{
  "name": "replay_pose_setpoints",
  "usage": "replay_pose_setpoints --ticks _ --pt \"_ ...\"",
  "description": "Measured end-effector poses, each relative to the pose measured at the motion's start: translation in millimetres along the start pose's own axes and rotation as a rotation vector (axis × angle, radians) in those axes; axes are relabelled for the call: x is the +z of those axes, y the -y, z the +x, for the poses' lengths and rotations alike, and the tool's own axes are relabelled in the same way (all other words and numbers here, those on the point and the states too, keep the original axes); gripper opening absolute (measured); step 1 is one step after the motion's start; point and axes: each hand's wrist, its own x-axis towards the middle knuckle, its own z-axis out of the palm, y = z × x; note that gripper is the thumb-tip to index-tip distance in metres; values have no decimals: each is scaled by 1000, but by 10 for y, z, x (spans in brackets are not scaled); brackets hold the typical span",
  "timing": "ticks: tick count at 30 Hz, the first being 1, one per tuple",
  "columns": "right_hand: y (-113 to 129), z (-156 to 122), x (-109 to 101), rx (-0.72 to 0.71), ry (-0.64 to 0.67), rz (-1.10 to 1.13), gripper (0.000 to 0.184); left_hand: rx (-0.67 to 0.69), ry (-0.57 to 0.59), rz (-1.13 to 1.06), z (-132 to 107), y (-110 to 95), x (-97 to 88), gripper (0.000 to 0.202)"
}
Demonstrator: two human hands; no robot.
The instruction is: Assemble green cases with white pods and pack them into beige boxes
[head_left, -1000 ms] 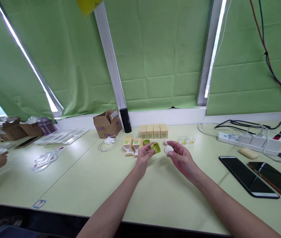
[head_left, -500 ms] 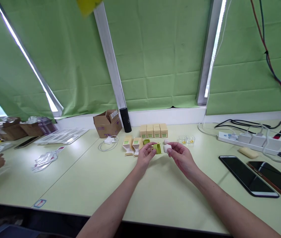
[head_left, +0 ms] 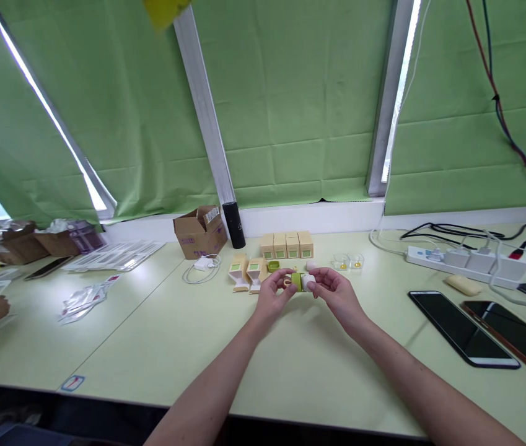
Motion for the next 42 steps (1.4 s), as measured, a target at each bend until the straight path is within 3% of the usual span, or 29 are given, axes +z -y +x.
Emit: replay_pose_setpoints --ticks 15,42 --pt "13 -24 -10 -8 25 -129 60 17 22 128 -47 -52 36 52" --pt "35 -30 10 -19 27 -189 54 14 9 203 -24 -10 27 50"
